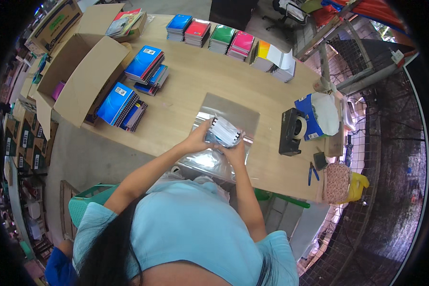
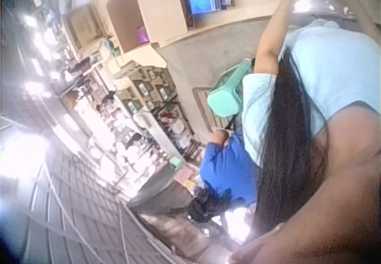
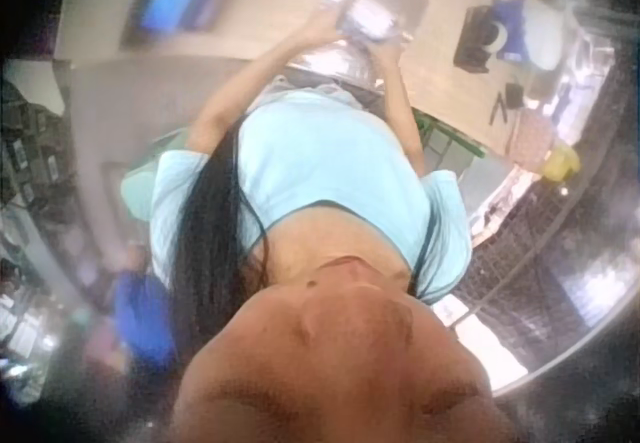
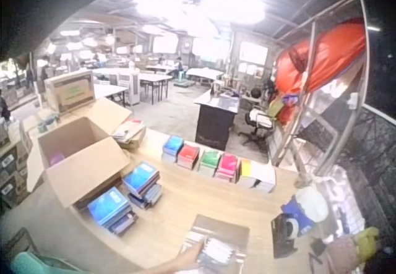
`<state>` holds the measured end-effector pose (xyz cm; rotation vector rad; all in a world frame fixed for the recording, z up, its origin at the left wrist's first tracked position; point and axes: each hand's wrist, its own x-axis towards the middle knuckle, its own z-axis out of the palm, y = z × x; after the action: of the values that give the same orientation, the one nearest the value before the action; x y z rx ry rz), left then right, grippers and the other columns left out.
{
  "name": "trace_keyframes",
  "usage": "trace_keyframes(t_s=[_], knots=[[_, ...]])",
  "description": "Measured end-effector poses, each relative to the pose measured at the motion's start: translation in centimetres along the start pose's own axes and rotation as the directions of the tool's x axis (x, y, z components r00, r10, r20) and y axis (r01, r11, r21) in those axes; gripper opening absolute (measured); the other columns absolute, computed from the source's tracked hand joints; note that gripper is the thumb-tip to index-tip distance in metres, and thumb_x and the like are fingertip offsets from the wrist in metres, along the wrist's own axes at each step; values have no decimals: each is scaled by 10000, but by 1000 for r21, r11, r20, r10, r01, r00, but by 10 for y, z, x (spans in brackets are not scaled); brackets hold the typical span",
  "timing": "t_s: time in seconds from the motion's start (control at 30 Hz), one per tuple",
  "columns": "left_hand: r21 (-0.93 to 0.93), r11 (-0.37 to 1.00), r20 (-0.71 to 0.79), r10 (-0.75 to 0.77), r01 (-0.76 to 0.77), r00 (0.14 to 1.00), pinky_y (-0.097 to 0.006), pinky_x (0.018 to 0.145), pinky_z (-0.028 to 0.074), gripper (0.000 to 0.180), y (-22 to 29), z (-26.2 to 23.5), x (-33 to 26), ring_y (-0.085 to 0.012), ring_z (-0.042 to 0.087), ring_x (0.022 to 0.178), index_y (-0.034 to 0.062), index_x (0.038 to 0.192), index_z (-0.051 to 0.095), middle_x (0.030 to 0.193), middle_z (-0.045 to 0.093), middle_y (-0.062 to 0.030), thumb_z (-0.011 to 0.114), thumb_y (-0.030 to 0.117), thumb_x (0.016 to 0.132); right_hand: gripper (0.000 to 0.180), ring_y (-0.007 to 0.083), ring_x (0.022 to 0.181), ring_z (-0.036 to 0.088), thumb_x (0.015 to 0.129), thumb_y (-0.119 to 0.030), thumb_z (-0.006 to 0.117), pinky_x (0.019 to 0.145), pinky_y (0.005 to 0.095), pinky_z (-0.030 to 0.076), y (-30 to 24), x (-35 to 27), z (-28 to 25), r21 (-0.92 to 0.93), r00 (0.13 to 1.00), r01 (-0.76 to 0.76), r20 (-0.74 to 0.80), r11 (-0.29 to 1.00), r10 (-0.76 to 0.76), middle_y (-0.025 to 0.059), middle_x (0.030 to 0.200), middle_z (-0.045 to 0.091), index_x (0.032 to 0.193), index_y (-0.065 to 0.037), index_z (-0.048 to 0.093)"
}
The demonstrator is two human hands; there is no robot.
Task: The person places a notebook on a silver foil sheet, wraps the sheet around the notebook, and secures it with tape using a tape dispenser. The person picks up another notebook, places it on a new foil sheet, and repeats the wrapping and taping process.
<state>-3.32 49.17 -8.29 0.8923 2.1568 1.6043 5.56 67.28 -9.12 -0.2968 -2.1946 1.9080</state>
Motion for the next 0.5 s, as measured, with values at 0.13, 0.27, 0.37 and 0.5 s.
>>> trace_keyframes(t_s=[0.13, 0.27, 0.37, 0.5], knots=[[318, 944, -136, 132, -83, 982, -496, 1138, 315, 864, 36, -20, -7, -436, 365, 1381, 53, 1420, 429, 1475, 420, -189, 835, 158, 665, 1059, 312, 1306, 482, 548, -245, 958, 1092, 441, 392, -24, -4, -14, -39, 976, 215, 50, 976, -213, 158, 1444, 458, 1414, -21, 393], [776, 510, 123, 454, -371, 882, -487, 1155, 297, 666, 86, -78, 15, -415, 346, 1402, 85, 1288, 572, 1486, 424, -138, 825, 150, 676, 988, 356, 1386, 387, 607, -250, 921, 1146, 473, 310, -99, 15, -58, -633, 840, 540, 357, 556, -409, 167, 1508, 384, 1434, -69, 412], [735, 489, 357, 309, -469, 882, -449, 1177, 273, 499, 114, -102, 30, -396, 321, 1423, 98, 1172, 659, 1548, 342, -109, 805, 138, 697, 962, 344, 1392, 377, 639, -241, 910, 1155, 477, 299, -89, 26, -81, -672, 702, 690, 531, 269, -474, 167, 1504, 381, 1429, -45, 397], [73, 952, 62, 292, -296, 954, -452, 1166, 278, 854, 72, -79, 12, -349, 334, 1424, 67, 1371, 485, 1510, 377, -178, 886, 195, 628, 1029, 303, 1363, 411, 638, -278, 932, 1123, 457, 358, -11, 1, -45, 182, 976, 203, -120, 962, -183, 160, 1455, 416, 1444, -30, 342]])
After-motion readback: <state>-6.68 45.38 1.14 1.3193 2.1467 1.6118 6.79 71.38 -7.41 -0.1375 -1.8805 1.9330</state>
